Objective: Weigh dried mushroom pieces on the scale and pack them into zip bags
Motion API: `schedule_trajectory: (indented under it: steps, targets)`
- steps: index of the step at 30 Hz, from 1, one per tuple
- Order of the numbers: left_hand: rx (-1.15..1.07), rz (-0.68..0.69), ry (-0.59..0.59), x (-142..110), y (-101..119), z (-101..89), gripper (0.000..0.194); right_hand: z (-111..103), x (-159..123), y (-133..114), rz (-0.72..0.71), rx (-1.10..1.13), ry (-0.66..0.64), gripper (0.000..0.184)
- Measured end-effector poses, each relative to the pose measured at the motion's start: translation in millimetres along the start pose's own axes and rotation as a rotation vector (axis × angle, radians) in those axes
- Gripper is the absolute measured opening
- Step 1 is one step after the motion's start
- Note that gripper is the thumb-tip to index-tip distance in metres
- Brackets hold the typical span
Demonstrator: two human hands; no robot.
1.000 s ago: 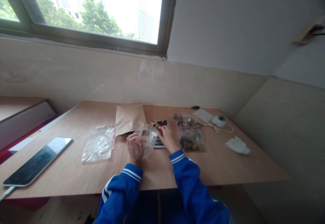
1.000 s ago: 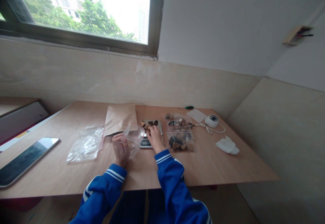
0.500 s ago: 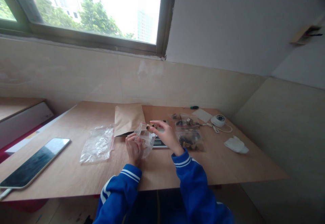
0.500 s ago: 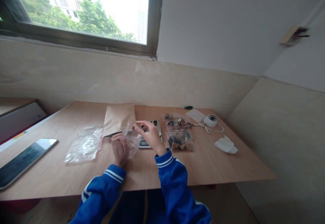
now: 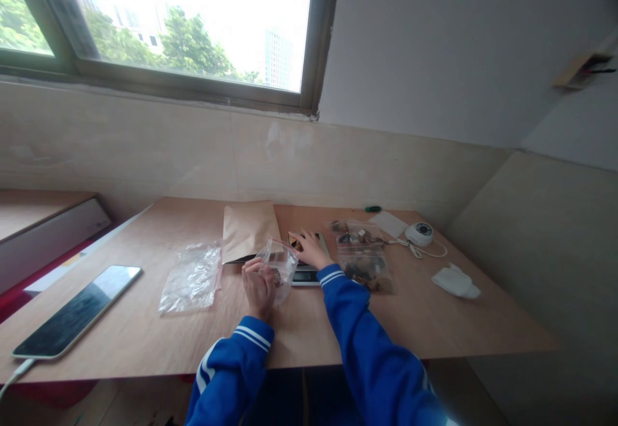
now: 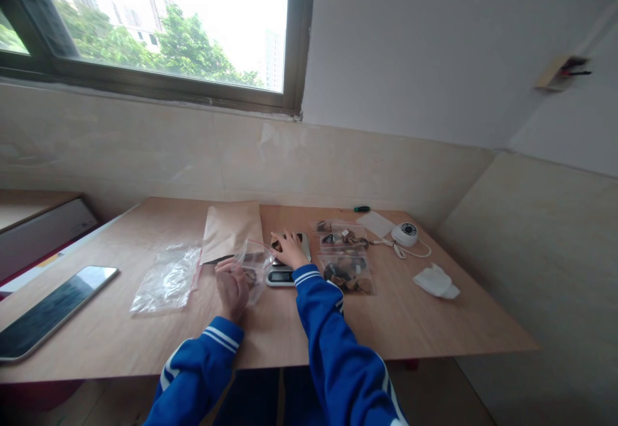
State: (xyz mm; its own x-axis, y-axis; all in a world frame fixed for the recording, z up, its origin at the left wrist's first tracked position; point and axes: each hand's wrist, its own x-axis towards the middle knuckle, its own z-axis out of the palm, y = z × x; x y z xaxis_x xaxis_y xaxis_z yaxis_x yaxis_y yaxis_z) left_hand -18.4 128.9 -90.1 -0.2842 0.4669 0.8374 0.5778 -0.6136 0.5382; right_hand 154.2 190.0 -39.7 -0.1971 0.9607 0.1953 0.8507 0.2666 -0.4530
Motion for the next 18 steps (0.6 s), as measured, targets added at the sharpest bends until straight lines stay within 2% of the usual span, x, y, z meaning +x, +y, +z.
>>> schedule_trajectory:
  steps: [5, 10, 15, 18]
  targets:
    - [0.004, 0.009, -0.005, 0.3, 0.9, 0.5, 0.009, 10.5, -4.5, 11.3, -0.091, 0.079, 0.1, 0.04]
    - [-0.011, -0.035, -0.007, -0.4, 1.3, 1.0, 0.014, 14.7, -12.1, 21.3, -0.083, 0.259, 0.211, 0.039]
    - [-0.016, -0.05, -0.014, -0.1, 0.8, 1.1, 0.014, 0.3, -15.4, 11.8, 0.009, 0.553, 0.359, 0.034]
    - [0.002, -0.048, -0.019, 0.1, 0.8, 1.7, 0.015, -17.7, -19.5, -9.4, 0.042, 0.872, 0.342, 0.039]
